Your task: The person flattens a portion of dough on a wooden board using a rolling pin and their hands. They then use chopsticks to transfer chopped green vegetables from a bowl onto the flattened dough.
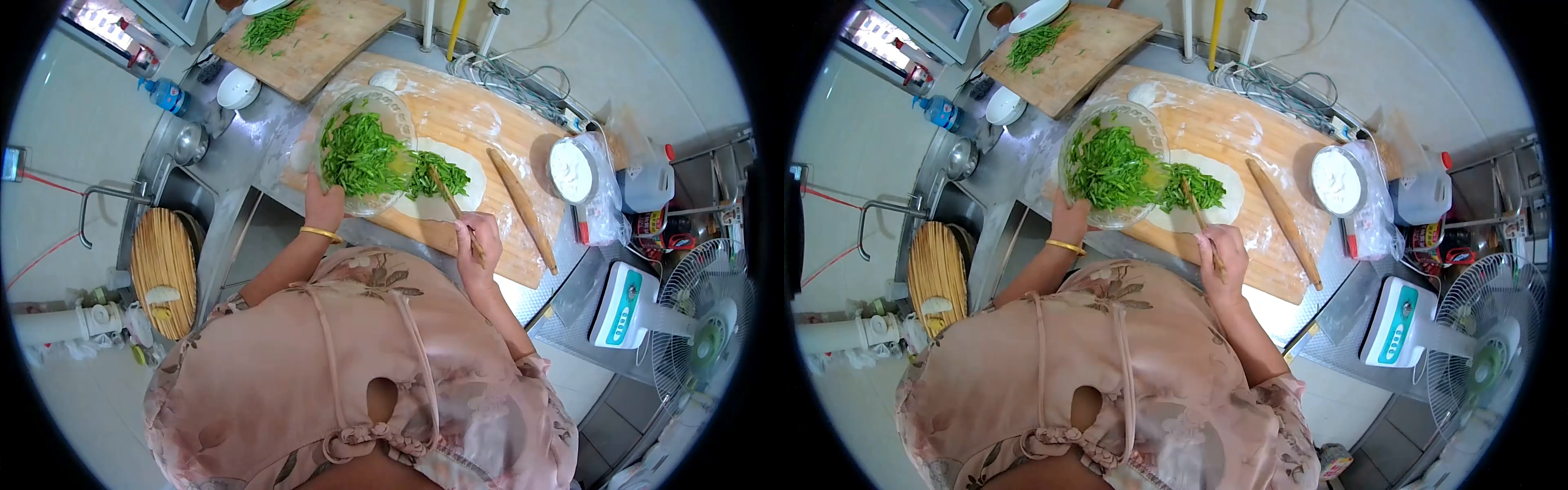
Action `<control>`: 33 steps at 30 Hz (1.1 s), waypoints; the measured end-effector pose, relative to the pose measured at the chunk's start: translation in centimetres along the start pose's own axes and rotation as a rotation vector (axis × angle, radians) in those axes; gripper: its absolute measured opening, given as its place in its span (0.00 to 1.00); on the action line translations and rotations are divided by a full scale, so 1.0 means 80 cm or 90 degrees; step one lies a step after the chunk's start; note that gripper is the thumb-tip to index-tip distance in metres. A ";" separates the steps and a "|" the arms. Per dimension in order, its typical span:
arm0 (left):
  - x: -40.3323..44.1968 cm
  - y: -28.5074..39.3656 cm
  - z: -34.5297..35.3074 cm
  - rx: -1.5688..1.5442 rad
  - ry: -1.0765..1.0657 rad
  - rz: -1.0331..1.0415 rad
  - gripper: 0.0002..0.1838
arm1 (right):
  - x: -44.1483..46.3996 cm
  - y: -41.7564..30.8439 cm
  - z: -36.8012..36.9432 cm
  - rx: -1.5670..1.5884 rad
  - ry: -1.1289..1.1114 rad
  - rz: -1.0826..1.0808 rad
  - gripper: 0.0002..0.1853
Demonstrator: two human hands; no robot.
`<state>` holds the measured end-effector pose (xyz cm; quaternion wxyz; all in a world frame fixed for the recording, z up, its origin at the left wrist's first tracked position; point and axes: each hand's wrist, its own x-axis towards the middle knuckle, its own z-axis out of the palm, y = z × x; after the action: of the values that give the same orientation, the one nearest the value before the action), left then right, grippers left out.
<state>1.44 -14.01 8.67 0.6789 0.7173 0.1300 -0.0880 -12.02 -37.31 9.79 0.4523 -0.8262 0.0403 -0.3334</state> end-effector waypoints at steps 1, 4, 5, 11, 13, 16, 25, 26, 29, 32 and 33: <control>0.003 -0.006 -0.001 0.012 0.003 0.018 0.39 | 0.002 -0.003 -0.002 -0.001 0.005 0.005 0.06; 0.006 -0.008 -0.003 0.016 0.007 0.036 0.39 | 0.006 -0.008 -0.004 0.013 0.012 0.027 0.05; 0.003 -0.002 -0.002 -0.003 0.005 0.018 0.39 | 0.007 -0.008 -0.004 0.021 0.013 0.035 0.05; 0.009 0.006 -0.007 -0.019 0.014 0.048 0.37 | 0.009 -0.003 -0.010 0.030 0.017 0.054 0.03; 0.008 0.015 -0.005 -0.015 0.010 0.060 0.36 | 0.007 0.000 -0.011 0.025 0.013 0.053 0.03; 0.006 0.024 -0.002 -0.038 0.005 0.048 0.35 | 0.004 0.001 -0.017 0.017 0.020 0.058 0.03; -0.002 0.031 0.026 0.017 -0.046 0.034 0.36 | -0.002 0.003 -0.048 -0.026 0.067 0.067 0.04; 0.017 0.006 0.023 0.050 -0.050 0.076 0.36 | -0.004 0.004 -0.051 -0.033 0.071 0.066 0.04; 0.007 0.024 0.039 0.087 -0.066 0.091 0.35 | -0.006 0.001 -0.057 -0.043 0.087 0.071 0.04; 0.006 0.032 0.050 0.096 -0.095 0.135 0.35 | -0.010 0.003 -0.057 -0.048 0.094 0.057 0.04; 0.008 0.033 0.053 0.100 -0.107 0.163 0.35 | -0.011 0.004 -0.057 -0.042 0.097 0.060 0.04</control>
<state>3.06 -18.29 10.73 0.6351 0.7687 -0.0267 -0.0702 -15.30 -40.47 10.80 0.4357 -0.8102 0.1242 -0.3720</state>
